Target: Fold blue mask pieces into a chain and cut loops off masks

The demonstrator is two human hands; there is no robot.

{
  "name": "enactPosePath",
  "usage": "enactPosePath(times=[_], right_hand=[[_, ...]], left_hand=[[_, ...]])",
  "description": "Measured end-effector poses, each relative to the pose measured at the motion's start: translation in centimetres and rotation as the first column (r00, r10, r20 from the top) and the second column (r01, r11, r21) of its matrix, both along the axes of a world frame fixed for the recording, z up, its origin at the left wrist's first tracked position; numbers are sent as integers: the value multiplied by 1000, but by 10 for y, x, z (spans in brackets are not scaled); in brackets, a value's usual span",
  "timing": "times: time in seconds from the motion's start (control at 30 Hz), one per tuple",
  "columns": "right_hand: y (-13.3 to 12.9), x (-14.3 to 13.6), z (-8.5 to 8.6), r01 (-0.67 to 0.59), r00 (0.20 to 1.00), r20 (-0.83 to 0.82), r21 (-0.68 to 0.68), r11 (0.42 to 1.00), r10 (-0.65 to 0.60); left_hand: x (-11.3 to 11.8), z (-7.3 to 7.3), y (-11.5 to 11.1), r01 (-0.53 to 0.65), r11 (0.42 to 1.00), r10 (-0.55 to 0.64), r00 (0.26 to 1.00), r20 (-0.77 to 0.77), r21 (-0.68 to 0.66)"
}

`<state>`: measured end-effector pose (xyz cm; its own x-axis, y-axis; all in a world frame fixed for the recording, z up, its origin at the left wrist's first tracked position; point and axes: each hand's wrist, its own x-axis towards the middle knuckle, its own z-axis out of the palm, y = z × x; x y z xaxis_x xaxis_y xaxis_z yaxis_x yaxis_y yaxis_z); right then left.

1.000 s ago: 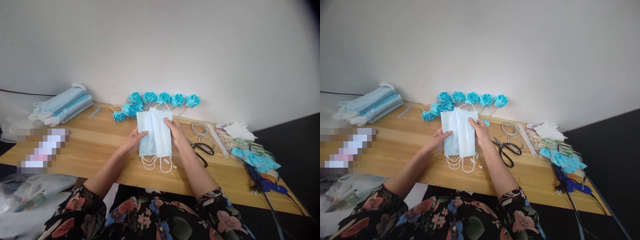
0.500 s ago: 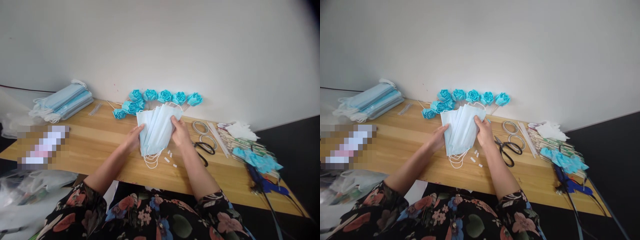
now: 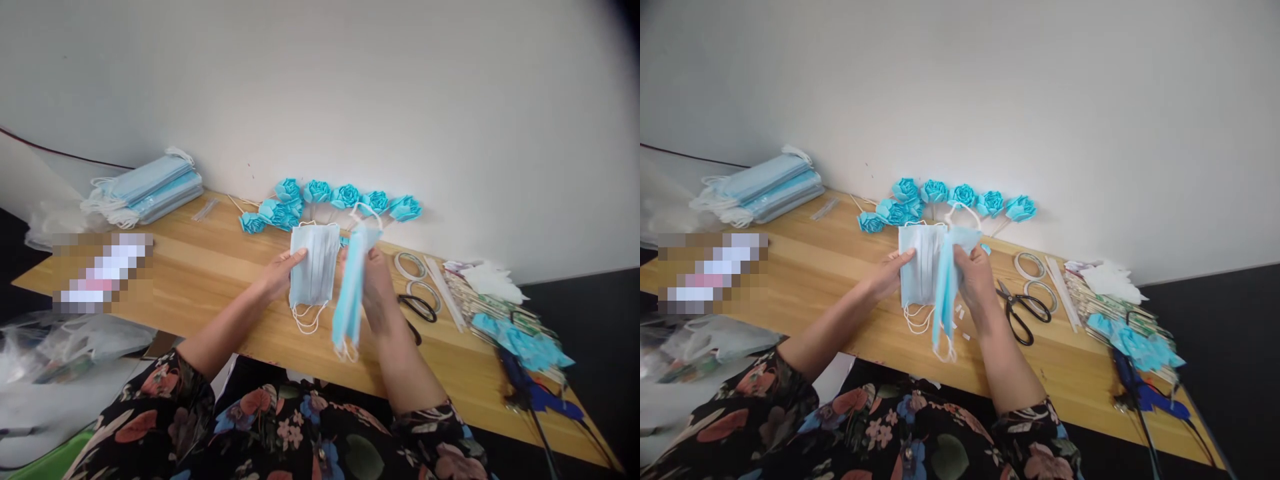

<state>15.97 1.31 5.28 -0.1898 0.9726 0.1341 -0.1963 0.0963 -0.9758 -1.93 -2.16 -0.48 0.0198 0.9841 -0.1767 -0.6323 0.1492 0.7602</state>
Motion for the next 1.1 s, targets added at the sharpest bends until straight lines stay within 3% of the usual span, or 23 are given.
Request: enactPosePath(times=[0.13,0.23,0.33,0.43,0.57,0.9,1.1], right_hand=[[3,-22,-23,125,991,42,73,990,-128],[3,-26,-29,192,975,82,163,968,-207],[4,-25,-29,155,988,1,121,980,-157],[6,-24,-29,57,997,-56,-15,998,-57],[8,-24,-31,72,992,-92,-127,989,-84],[18,-17,-29,197,961,-184,-62,979,-205],[25,0,-15,180,961,-222,39,983,-167]], left_hand=[[5,-1,-1,24,999,-25,999,-21,-22],[7,2,-3,44,999,-44,999,-23,-4],[9,4,-5,46,999,-46,999,-11,11],[9,3,-6,55,998,-55,998,-11,-2],[9,2,-6,74,997,-74,997,-20,-23],[8,2,-2,16,999,-12,996,86,-37],[6,7,0,-65,997,70,988,141,-42]])
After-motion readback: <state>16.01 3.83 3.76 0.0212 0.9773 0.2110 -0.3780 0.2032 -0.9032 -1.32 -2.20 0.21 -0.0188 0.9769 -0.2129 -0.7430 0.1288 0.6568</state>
